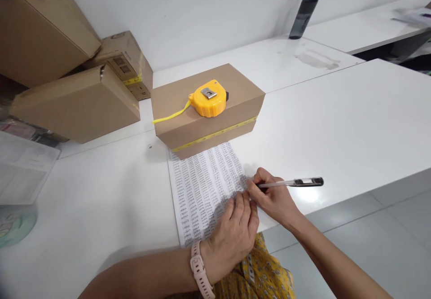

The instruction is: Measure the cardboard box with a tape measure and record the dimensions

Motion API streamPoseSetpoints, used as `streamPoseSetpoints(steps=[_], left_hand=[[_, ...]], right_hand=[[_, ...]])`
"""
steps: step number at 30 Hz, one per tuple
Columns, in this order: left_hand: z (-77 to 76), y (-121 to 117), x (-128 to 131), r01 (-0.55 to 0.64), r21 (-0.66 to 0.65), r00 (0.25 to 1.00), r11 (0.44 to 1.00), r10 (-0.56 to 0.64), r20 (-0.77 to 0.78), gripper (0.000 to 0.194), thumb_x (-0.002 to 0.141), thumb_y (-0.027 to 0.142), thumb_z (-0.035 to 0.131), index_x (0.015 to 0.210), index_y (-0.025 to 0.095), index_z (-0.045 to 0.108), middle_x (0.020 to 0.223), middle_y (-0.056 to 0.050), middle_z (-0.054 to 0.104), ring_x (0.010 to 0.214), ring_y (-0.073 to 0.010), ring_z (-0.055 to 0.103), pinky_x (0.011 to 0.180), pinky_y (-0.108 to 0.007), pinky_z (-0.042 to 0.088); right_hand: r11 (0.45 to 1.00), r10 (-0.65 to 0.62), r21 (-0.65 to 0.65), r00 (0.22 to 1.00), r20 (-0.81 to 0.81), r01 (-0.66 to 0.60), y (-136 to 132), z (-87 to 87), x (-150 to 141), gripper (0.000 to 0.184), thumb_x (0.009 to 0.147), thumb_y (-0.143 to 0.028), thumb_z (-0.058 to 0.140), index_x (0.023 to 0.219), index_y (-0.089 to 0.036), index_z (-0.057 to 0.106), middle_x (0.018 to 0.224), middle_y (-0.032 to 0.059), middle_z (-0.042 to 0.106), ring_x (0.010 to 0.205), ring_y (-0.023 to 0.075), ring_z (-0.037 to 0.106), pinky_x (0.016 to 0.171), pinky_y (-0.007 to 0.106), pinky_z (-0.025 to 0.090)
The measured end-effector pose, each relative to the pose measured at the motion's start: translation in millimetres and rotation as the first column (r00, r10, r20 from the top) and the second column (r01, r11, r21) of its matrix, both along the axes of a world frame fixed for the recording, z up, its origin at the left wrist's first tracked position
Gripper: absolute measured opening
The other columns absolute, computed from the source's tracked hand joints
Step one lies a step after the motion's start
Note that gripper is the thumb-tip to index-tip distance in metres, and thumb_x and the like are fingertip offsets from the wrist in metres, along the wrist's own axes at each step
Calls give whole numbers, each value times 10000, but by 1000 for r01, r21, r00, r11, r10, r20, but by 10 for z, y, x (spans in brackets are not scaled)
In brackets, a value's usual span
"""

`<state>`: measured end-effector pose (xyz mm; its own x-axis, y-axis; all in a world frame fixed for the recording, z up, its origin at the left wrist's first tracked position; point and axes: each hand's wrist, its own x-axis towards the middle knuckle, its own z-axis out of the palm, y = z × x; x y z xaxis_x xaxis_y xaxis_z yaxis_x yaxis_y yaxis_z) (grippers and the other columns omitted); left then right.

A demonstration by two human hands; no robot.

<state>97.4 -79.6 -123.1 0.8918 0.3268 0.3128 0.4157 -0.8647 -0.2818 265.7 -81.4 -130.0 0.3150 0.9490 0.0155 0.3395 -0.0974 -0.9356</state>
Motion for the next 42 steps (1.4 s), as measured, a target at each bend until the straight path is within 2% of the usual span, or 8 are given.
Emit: streamPoseSetpoints(steps=[11, 16, 32, 37, 42], left_hand=[[5, -5, -2, -1, -4, 1000, 1000, 1, 12, 370, 962, 251, 502, 1229, 58, 670, 1260, -189, 691, 1177, -310, 633, 1006, -447, 397], [14, -7, -7, -2, -3, 1000, 1000, 2, 7, 373, 964, 248, 498, 1234, 55, 668, 1264, -193, 688, 1179, -311, 633, 1008, -447, 392], [34, 13, -14, 8, -5, 1000, 1000, -8, -17, 374, 983, 240, 464, 1248, 56, 654, 1283, -189, 678, 1184, -307, 627, 1012, -454, 392], [23, 11, -3, 4, -1, 1000, 1000, -4, -3, 364, 976, 243, 483, 1231, 63, 669, 1264, -184, 689, 1174, -307, 630, 1002, -452, 401], [38, 17, -8, 8, -16, 1000, 1000, -8, -20, 367, 951, 253, 525, 1243, 87, 672, 1342, -175, 647, 1197, -302, 607, 996, -436, 413]], right_hand=[[999, -48, -9, 997, 62, 49, 15, 47, -6, 296, 886, -369, 630, 679, -238, 464, 580, -32, 500, 502, 111, 394, 458, 264, 335], [1000, -16, -4, 999, 28, 16, 22, 70, -15, 314, 882, -357, 624, 660, -239, 435, 571, -36, 483, 505, 108, 391, 451, 255, 335], [999, -41, 2, 996, 85, 41, 18, 87, -11, 337, 874, -386, 644, 652, -240, 436, 557, -34, 477, 499, 108, 384, 450, 258, 334], [999, -34, -10, 997, 73, 34, 21, 98, 1, 331, 876, -369, 640, 655, -241, 430, 565, -34, 475, 507, 112, 383, 457, 263, 332], [1000, -25, -5, 996, 80, 25, 48, 109, 73, 322, 889, -358, 620, 650, -237, 440, 593, -31, 461, 547, 121, 397, 482, 267, 331]])
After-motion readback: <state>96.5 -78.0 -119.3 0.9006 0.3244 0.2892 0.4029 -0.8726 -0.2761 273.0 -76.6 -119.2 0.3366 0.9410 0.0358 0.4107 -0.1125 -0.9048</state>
